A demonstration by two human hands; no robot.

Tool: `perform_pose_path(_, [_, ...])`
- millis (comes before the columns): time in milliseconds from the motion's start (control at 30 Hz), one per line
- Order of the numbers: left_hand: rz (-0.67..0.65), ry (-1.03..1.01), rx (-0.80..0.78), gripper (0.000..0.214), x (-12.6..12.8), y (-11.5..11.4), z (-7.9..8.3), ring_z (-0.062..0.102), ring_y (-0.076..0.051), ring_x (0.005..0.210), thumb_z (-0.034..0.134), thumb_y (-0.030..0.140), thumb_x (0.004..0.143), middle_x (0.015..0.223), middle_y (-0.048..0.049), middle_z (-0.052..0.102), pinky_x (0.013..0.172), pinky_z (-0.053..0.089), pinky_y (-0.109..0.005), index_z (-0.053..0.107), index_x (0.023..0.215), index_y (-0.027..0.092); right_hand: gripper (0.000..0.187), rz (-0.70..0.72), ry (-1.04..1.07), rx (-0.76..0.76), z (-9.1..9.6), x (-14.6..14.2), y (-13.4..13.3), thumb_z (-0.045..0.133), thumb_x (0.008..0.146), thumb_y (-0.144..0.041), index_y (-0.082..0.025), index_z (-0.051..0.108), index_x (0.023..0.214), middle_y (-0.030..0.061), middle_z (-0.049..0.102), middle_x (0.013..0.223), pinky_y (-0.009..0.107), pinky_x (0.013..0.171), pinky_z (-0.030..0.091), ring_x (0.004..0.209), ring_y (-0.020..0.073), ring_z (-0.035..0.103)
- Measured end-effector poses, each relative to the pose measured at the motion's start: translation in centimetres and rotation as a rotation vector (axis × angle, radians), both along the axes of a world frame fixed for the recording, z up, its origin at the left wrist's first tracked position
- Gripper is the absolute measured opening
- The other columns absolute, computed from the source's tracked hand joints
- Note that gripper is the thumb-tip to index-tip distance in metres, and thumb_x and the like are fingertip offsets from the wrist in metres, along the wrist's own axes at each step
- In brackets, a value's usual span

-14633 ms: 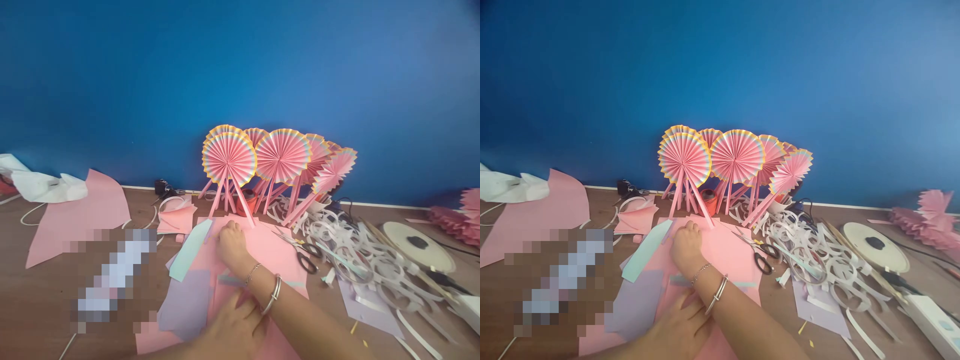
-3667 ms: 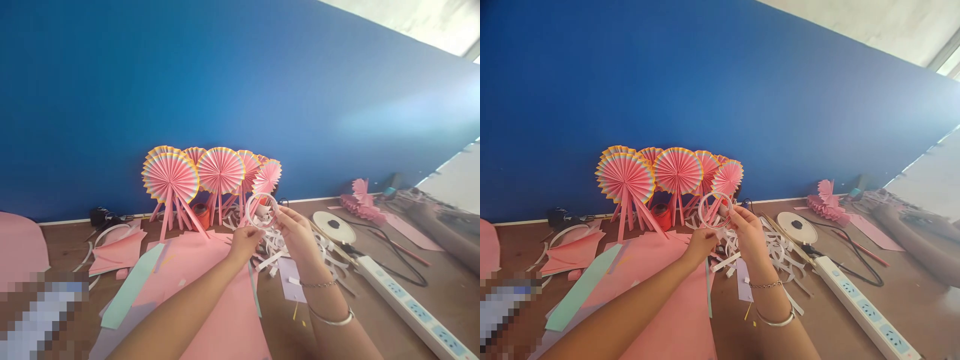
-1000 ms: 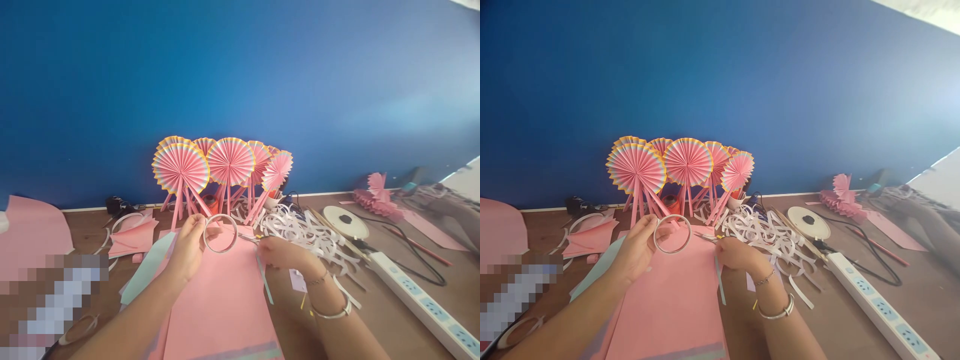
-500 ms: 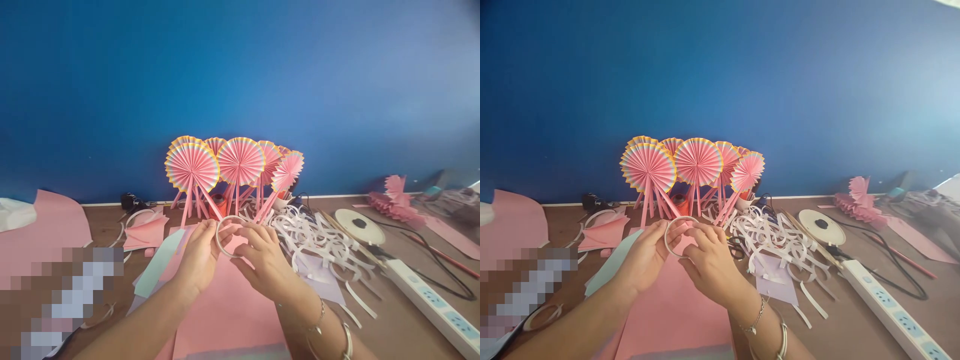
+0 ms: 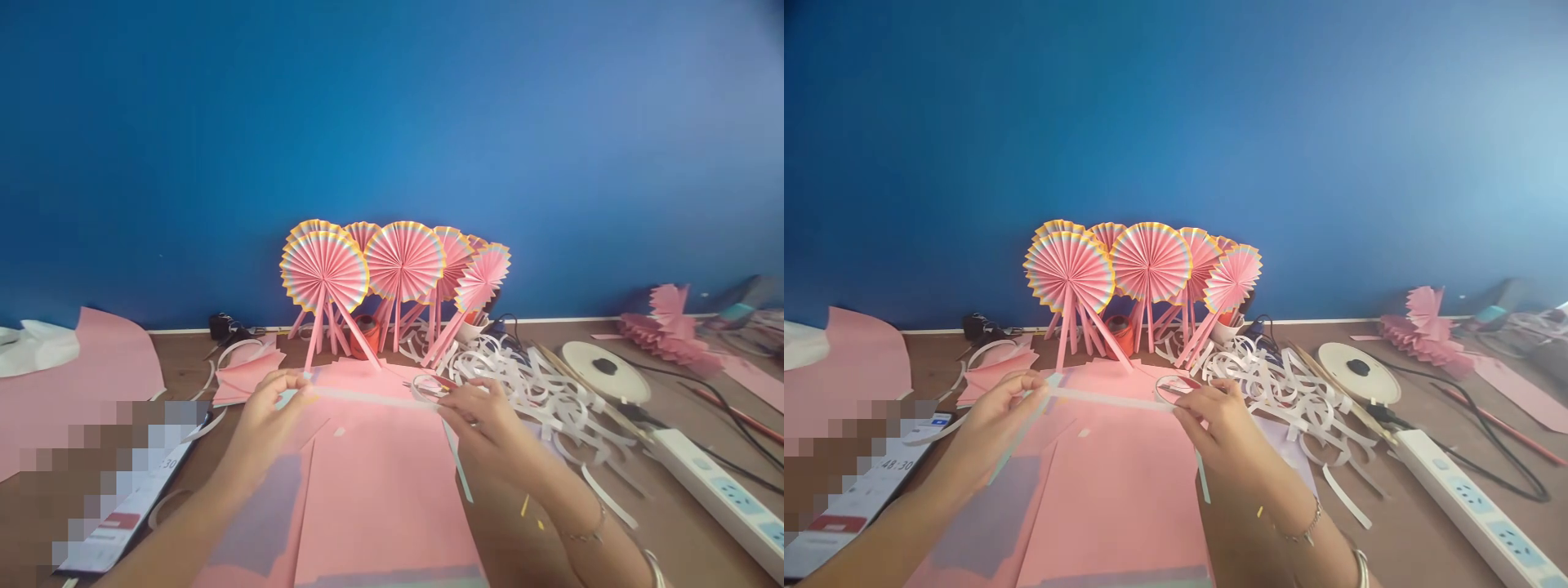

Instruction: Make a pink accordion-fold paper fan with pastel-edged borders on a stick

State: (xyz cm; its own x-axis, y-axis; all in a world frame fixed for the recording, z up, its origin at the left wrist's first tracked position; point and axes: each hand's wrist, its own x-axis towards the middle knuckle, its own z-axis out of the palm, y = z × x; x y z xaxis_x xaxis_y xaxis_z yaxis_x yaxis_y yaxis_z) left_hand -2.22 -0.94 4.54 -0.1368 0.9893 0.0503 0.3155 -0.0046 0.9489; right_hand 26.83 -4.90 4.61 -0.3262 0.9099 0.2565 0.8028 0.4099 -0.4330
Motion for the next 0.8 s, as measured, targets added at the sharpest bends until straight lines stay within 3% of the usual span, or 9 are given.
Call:
perform_pose_path(100, [-0.031,0.09,-0.05,0.023,-0.5,-0.8,-1.6,0.055,-0.025,0.089,0.058,0.046,0.071,0.091,-0.0026,0.062,0.079,0.041,-0.032,0.061,0.07,0.023,0.023,-0.044,0.004,-0.008,-1.6,0.5,-0.8,0.04,0.093,-0.022,-0.023,0.062,0.085,0.0018,0.068,0.074,0.041,0.087,0.032,0.069,0.0169,0.059])
perform_pose_path(267, [0.004,0.088,-0.127,0.027,-0.3,-1.9,-3.1,0.056,-0.025,0.086,0.056,0.05,0.072,0.088,-0.0018,0.063,0.077,0.042,-0.031,0.061,0.072,0.024,0.025,-0.1,0.006,0.061,-3.3,0.5,-1.0,0.041,0.09,-0.016,-0.023,0.064,0.083,0.0012,0.066,0.068,0.039,0.083,0.035,0.065,0.0161,0.059])
perform_pose_path(600, [-0.006,0.096,-0.162,0.028,-1.0,-2.0,-4.9,0.057,-0.025,0.085,0.059,0.051,0.074,0.083,-0.0015,0.065,0.078,0.044,-0.031,0.064,0.075,0.024,0.025,-0.063,0.059,0.035,-4.2,1.0,-0.8,0.042,0.089,-0.016,-0.025,0.064,0.095,0.0024,0.067,0.075,0.045,0.089,0.038,0.075,0.0194,0.063])
perform_pose_path(800, [-0.055,0.127,-0.182,0.031,-0.8,-2.0,-5.1,0.057,-0.025,0.082,0.057,0.053,0.073,0.079,-0.0015,0.064,0.08,0.043,-0.033,0.062,0.073,0.023,0.027,-0.076,0.01,-0.011,-4.2,1.1,-0.9,0.041,0.087,-0.012,-0.024,0.065,0.094,0.0019,0.066,0.073,0.047,0.091,0.034,0.073,0.0185,0.061])
